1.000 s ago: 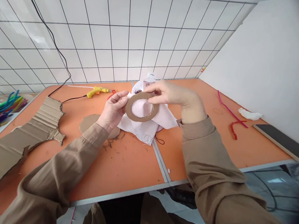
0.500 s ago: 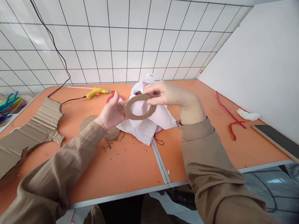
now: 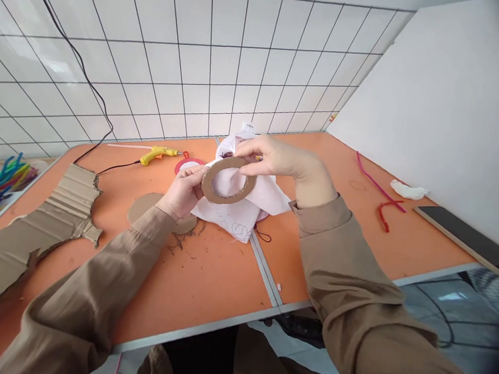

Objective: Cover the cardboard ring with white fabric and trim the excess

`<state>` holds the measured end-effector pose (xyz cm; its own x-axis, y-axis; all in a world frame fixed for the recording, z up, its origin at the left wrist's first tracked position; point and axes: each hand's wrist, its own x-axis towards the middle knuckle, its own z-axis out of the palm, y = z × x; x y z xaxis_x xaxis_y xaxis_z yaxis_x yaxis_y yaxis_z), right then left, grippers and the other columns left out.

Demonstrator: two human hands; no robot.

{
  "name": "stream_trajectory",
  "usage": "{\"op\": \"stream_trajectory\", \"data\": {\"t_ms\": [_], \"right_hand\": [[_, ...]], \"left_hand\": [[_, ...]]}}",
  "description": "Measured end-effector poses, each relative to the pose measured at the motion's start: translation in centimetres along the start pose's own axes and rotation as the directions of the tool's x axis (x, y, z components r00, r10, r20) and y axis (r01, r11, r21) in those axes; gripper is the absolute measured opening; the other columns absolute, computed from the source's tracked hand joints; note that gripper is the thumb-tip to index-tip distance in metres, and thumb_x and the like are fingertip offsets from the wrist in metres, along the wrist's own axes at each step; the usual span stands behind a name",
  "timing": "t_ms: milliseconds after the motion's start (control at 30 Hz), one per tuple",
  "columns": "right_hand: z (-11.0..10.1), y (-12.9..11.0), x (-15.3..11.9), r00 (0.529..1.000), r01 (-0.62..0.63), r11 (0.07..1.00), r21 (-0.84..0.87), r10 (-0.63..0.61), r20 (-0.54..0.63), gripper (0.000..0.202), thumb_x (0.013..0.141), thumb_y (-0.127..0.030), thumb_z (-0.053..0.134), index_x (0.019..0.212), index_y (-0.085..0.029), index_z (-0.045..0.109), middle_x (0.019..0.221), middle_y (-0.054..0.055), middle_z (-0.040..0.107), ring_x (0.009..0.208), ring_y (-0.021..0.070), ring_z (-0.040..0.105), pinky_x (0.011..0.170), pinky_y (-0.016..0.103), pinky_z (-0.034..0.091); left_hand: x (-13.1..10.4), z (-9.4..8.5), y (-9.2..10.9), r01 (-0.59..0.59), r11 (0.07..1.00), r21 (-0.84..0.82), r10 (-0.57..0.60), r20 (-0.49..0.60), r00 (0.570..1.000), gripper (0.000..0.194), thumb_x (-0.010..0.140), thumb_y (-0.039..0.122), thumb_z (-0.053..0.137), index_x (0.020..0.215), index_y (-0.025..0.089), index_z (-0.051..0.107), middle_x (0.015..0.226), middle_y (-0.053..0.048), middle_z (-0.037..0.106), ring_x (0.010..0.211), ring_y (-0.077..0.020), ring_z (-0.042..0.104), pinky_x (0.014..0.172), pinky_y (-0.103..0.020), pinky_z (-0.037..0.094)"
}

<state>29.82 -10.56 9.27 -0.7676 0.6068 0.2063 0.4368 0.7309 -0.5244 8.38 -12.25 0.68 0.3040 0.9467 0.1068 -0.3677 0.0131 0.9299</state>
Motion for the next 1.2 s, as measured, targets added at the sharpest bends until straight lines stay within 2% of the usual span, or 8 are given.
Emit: {"op": "stream_trajectory", "data": {"t_ms": [100,267,367,533,667,833,1067,1200], "right_hand": [[0.0,0.0,0.0,0.999,-0.036,0.999,0.004,0.036,-0.022,0.037,0.077,-0.003,0.054,0.059,-0.020,0.027,0.065,-0.003,0.022,0.067,0.0127,0.027,0.060,0.030,0.019],[-0.1,0.1,-0.1,0.996,-0.092,0.996,0.021,0.092,-0.021,0.035,0.078,-0.005,0.055,0.060,-0.019,0.028,0.066,-0.003,0.026,0.065,0.0111,0.027,0.059,0.030,0.020],[0.0,0.2,-0.1,0.993,-0.115,0.993,0.024,0.116,-0.028,0.033,0.079,-0.005,0.054,0.061,-0.019,0.030,0.066,-0.004,0.027,0.063,0.0105,0.026,0.059,0.030,0.020],[0.4,0.2,0.2,0.993,-0.114,0.993,0.026,0.115,-0.040,0.021,0.080,-0.009,0.054,0.064,-0.018,0.043,0.068,-0.003,0.035,0.065,0.0112,0.030,0.060,0.030,0.021],[0.7,0.0,0.6,0.996,-0.086,0.996,-0.025,0.085,-0.035,0.025,0.079,-0.011,0.056,0.061,-0.019,0.041,0.064,-0.004,0.031,0.064,0.0110,0.030,0.059,0.030,0.021],[1.0,-0.1,0.8,0.985,-0.168,0.982,-0.088,0.163,-0.065,0.028,0.078,-0.013,0.063,0.060,-0.018,0.042,0.064,-0.004,0.034,0.066,0.0108,0.033,0.061,0.030,0.022],[0.5,0.8,0.4,0.988,-0.147,0.985,-0.086,0.142,-0.056,0.035,0.080,-0.016,0.062,0.060,-0.018,0.032,0.065,-0.004,0.028,0.062,0.0097,0.027,0.060,0.029,0.020],[-0.1,0.8,-0.1,0.970,-0.229,0.971,-0.063,0.222,-0.101,0.031,0.078,-0.014,0.060,0.061,-0.018,0.035,0.066,-0.003,0.034,0.062,0.0100,0.031,0.058,0.028,0.021]], "left_hand": [[-0.2,0.3,0.1,-0.056,0.998,0.007,0.057,-0.013,0.998,0.033,0.065,0.041,0.080,0.057,0.015,0.061,0.055,0.002,0.046,0.054,-0.0086,0.042,0.051,-0.022,0.041],[-0.4,0.5,-0.3,-0.168,0.985,0.038,0.169,-0.047,0.984,0.041,0.066,0.047,0.081,0.055,0.017,0.056,0.055,0.003,0.042,0.051,-0.0087,0.038,0.047,-0.023,0.035],[-0.3,0.2,-0.7,-0.234,0.971,0.040,0.236,-0.044,0.971,0.038,0.069,0.051,0.080,0.060,0.018,0.062,0.058,0.002,0.047,0.054,-0.0106,0.043,0.050,-0.025,0.039],[-0.2,-0.1,-1.0,-0.314,0.936,0.159,0.314,0.024,0.949,0.028,0.073,0.044,0.080,0.086,0.020,0.076,0.073,-0.001,0.063,0.067,-0.0136,0.054,0.063,-0.026,0.045],[-0.1,-0.2,-0.7,-0.233,0.951,0.204,0.231,0.033,0.972,0.028,0.070,0.045,0.082,0.078,0.018,0.075,0.065,0.001,0.061,0.062,-0.0125,0.053,0.060,-0.026,0.042],[0.2,-0.7,-0.2,-0.098,0.977,0.190,0.089,0.058,0.994,0.037,0.069,0.051,0.081,0.086,0.018,0.078,0.074,-0.003,0.070,0.070,-0.0162,0.061,0.063,-0.028,0.046],[0.2,-0.5,0.6,-0.130,0.974,0.185,0.133,-0.004,0.991,0.033,0.075,0.047,0.076,0.091,0.018,0.076,0.084,-0.006,0.074,0.083,-0.0215,0.067,0.069,-0.030,0.050],[0.2,0.1,1.1,-0.130,0.977,0.169,0.142,-0.060,0.988,0.032,0.074,0.046,0.076,0.088,0.017,0.075,0.082,-0.006,0.074,0.086,-0.0233,0.067,0.072,-0.033,0.052]]}}
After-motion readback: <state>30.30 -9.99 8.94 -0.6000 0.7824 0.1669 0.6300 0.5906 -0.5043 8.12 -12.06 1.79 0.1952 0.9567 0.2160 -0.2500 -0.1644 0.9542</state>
